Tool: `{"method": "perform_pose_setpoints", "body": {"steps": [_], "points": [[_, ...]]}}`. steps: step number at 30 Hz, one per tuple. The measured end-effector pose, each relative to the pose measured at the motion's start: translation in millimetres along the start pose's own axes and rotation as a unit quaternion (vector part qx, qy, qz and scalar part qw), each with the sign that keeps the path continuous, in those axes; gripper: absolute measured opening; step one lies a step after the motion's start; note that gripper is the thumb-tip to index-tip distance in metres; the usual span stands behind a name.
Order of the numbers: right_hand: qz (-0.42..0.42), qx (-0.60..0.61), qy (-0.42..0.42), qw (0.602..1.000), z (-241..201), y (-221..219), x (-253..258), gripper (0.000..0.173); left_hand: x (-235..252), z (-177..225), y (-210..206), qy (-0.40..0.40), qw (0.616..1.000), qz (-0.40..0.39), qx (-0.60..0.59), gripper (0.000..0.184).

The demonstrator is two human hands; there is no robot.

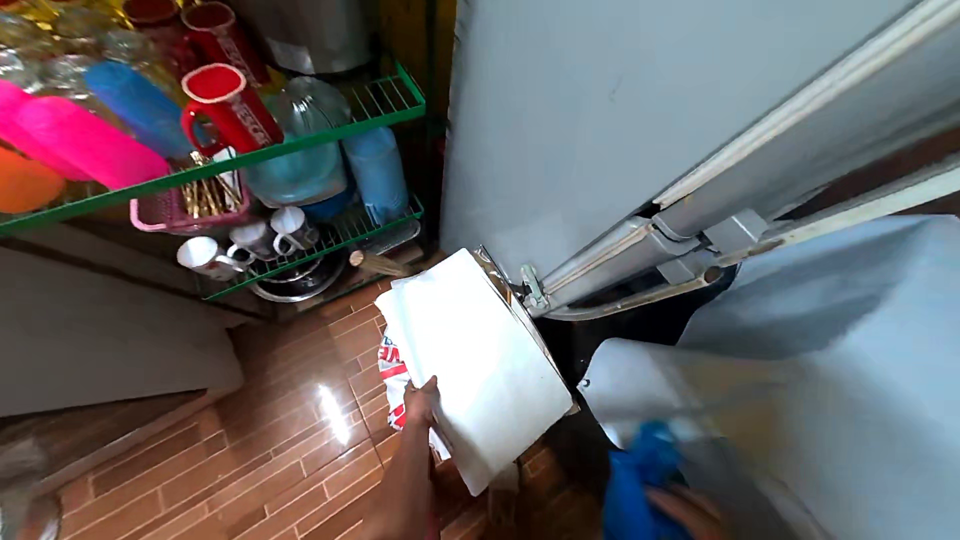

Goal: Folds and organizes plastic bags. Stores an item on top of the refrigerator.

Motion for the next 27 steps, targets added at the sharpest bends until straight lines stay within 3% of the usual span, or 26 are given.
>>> {"method": "perform_pose_setpoints", "body": {"steps": [3,7,14,20,27], "points": [[-0.039,-0.011,-0.045,0.998,17.0,-60.3,48.5,0.050,7.0,16.0,-0.7,-0.013,1.000,0.013,0.014,0.049],[-0.127,-0.103,-0.205,0.965,24.9,-120.0,135.6,0.078,7.7,10.0,-1.8,-0.011,1.000,0.005,0.015,0.054],[-0.209,-0.261,-0.231,0.914,34.8,-201.3,246.1,0.088,18.1,0.8,-3.1,-0.039,0.998,0.007,0.054,0.054],[-0.258,-0.233,-0.249,0.904,70.1,-219.1,265.4,0.089,30.1,-16.0,3.8,-0.027,0.983,-0.059,0.173,0.070],[-0.167,-0.089,-0.222,0.957,43.7,-201.3,216.8,0.082,9.1,10.7,15.0,0.000,0.988,-0.043,0.145,0.075]]}}
Point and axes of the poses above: each hand's wrist, its own x-axis towards the middle knuckle, its own y-axis out of the back of the hand, z = x × y, the point moved 1 cm from there along x, towards the middle knuckle, and after that the axes turned 12 degrees about -y, right-handed, at the moved point
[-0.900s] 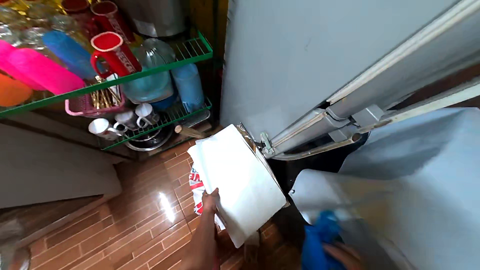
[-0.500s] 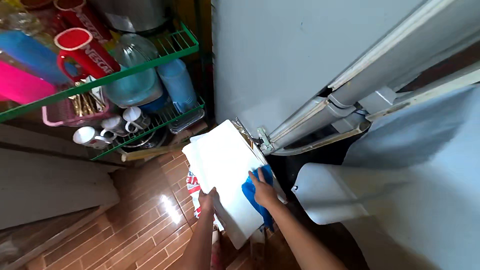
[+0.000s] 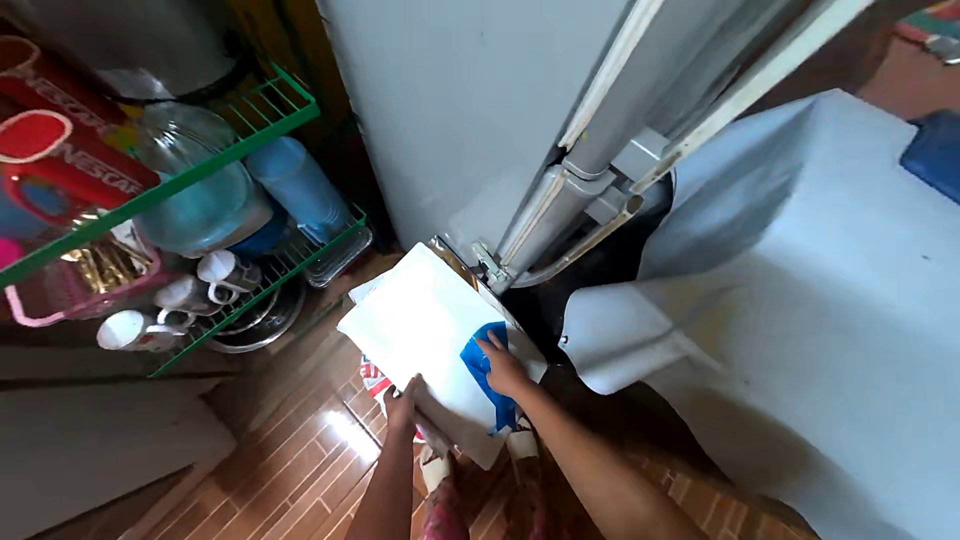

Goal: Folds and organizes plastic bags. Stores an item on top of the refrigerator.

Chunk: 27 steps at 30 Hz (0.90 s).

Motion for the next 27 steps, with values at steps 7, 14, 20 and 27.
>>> {"method": "perform_pose_setpoints", "body": {"steps": [7,14,20,27], "points": [[0.006,0.204,0.006,0.979,23.1,-21.4,-60.4,0.054,-12.0,30.8,2.9,0.000,0.998,0.051,0.038,0.099],[-0.012,0.507,0.086,0.858,35.7,18.4,-155.9,0.041,-113.1,97.2,-8.8,-0.047,0.983,-0.179,-0.009,0.073],[0.010,0.537,0.198,0.820,73.7,78.7,-237.9,0.030,-241.0,163.4,-48.2,-0.064,0.900,-0.421,-0.091,0.022],[0.236,0.546,0.087,0.799,175.7,140.8,-317.1,0.016,-318.7,234.6,-106.7,-0.281,0.899,-0.332,-0.044,0.022]]}}
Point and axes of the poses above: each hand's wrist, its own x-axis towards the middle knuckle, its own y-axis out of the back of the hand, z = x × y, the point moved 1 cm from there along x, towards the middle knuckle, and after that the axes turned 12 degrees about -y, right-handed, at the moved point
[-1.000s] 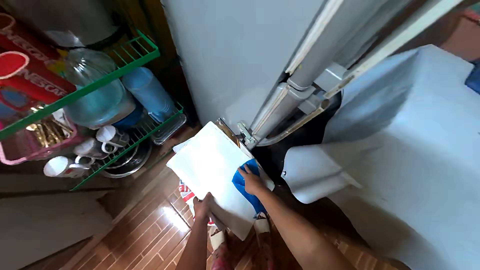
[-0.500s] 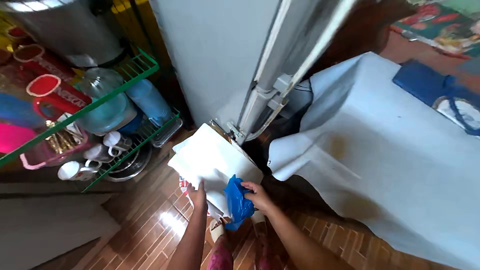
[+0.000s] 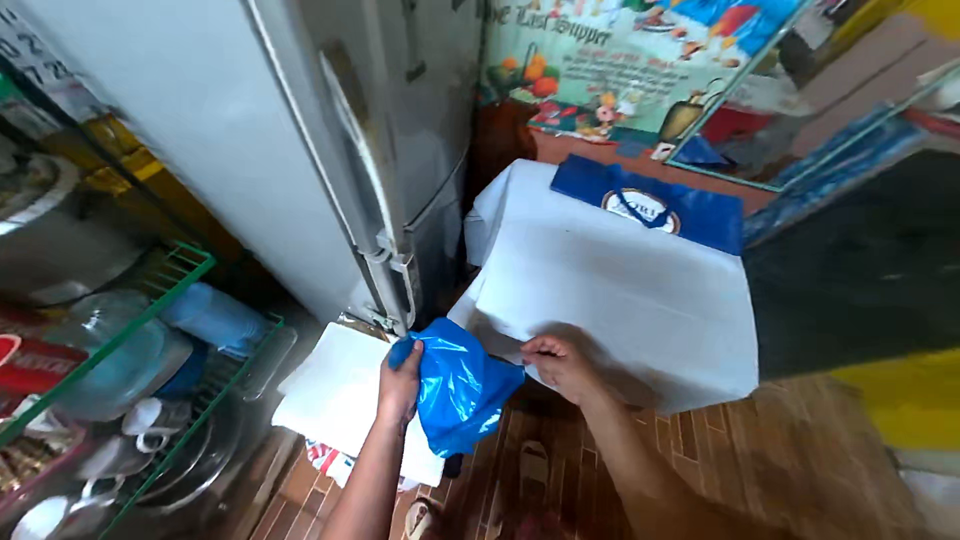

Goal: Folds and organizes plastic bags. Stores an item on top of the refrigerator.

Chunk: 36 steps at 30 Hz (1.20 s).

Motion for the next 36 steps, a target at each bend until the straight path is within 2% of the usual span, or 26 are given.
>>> {"method": "perform_pose_setpoints", "body": {"steps": [2,3,5,6,7,10,11,13,15,17,19,22,24,28,30,32,34,36], "points": [[0.056,-0.046,0.078,0.994,-18.1,37.5,-8.0,0.027,-5.3,13.2,-30.5,-0.063,0.994,-0.081,0.032,0.022],[0.046,-0.063,0.128,0.989,-28.2,51.6,-12.5,0.042,-11.2,19.0,-50.5,-0.089,0.986,-0.132,0.054,0.022],[-0.012,-0.118,0.206,0.971,-47.3,68.1,-17.9,0.086,-25.1,28.6,-97.8,-0.127,0.963,-0.226,0.074,0.021],[-0.042,-0.141,0.225,0.963,-53.8,73.8,-18.2,0.095,-30.7,31.2,-122.1,-0.153,0.951,-0.258,0.068,0.019],[-0.064,-0.158,0.217,0.961,-58.9,80.8,-18.6,0.089,-34.2,33.7,-144.4,-0.179,0.942,-0.279,0.057,0.018],[-0.057,-0.177,0.178,0.966,-65.4,126.6,-14.3,0.028,-33.5,44.2,-191.7,-0.223,0.917,-0.316,0.095,0.037],[-0.042,-0.169,0.181,0.968,-67.2,149.2,-12.3,0.019,-30.2,48.2,-202.4,-0.218,0.911,-0.324,0.133,0.044],[-0.016,-0.138,0.183,0.973,-70.8,194.8,-10.2,0.012,-22.8,54.8,-222.1,-0.204,0.894,-0.330,0.224,0.041],[0.002,-0.107,0.201,0.974,-70.5,232.8,-6.3,0.013,-15.4,53.8,-240.3,-0.205,0.879,-0.329,0.277,0.026],[-0.009,-0.047,0.247,0.968,-67.5,262.2,1.9,0.013,-9.9,49.2,-257.4,-0.207,0.890,-0.306,0.268,0.021],[-0.050,0.029,0.250,0.967,-67.3,283.2,8.3,0.008,-9.3,47.7,-273.4,-0.200,0.910,-0.275,0.237,0.019],[-0.123,0.076,0.233,0.962,-66.2,307.7,20.7,0.018,-5.7,47.6,-283.0,-0.209,0.920,-0.251,0.218,0.015],[-0.124,0.049,0.219,0.967,-66.4,328.0,27.8,0.018,1.2,48.4,-279.6,-0.221,0.917,-0.235,0.234,0.015],[-0.014,-0.059,0.181,0.982,-72.5,360.9,30.2,0.011,18.1,50.9,-269.2,-0.229,0.910,-0.195,0.285,0.016],[0.053,-0.165,0.182,0.968,-76.4,368.4,37.3,0.010,27.5,46.0,-269.7,-0.232,0.905,-0.181,0.307,0.017],[0.098,-0.273,0.161,0.943,-81.1,366.4,51.8,0.016,37.1,35.8,-275.2,-0.223,0.901,-0.167,0.332,0.019],[0.080,-0.309,0.141,0.937,-77.6,361.2,69.8,0.022,47.0,21.1,-282.1,-0.201,0.897,-0.156,0.361,0.022],[0.050,-0.267,0.149,0.951,-68.7,359.3,79.4,0.015,58.1,8.3,-288.2,-0.170,0.895,-0.154,0.382,0.025]]}}
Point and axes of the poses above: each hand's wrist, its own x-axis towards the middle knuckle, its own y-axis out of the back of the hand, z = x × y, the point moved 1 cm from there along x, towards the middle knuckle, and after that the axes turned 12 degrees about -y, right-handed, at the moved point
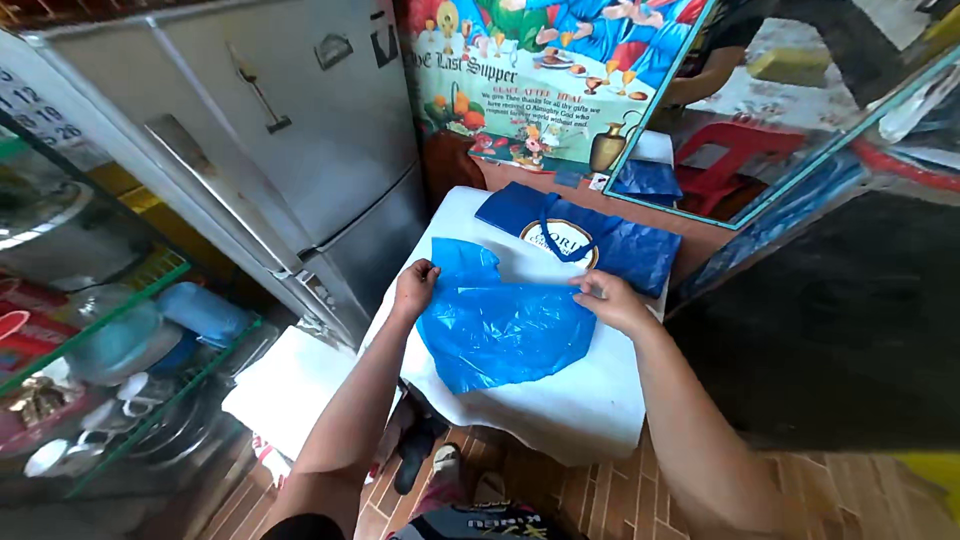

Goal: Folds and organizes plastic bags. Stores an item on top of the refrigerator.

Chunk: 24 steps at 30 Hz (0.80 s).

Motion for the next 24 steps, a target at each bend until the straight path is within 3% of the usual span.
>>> {"method": "perform_pose_setpoints", "body": {"steps": [5,10,14,18,20,24], "points": [[-0.092,0.050,0.054,0.993,2.6,5.6,-3.1,0.013,27.6,-3.0,-9.2,-0.006,0.999,-0.046,0.005,0.030],[-0.105,-0.067,0.201,0.972,-76.6,25.9,-19.8,0.032,54.9,54.8,12.7,-0.206,0.975,-0.068,0.053,0.029],[-0.040,-0.237,0.325,0.915,-129.7,45.2,-35.6,0.019,65.6,117.3,40.8,-0.419,0.898,-0.104,0.084,0.018],[-0.011,-0.218,0.465,0.858,-167.4,72.6,-52.9,0.016,72.3,175.1,59.0,-0.579,0.784,-0.099,0.199,0.014],[0.010,-0.189,0.466,0.864,-181.8,84.9,-57.0,0.019,75.2,195.6,58.5,-0.612,0.745,-0.089,0.252,0.014],[0.051,-0.170,0.339,0.924,-189.4,95.9,-58.9,0.026,69.5,236.8,46.4,-0.663,0.689,-0.093,0.278,0.017]]}}
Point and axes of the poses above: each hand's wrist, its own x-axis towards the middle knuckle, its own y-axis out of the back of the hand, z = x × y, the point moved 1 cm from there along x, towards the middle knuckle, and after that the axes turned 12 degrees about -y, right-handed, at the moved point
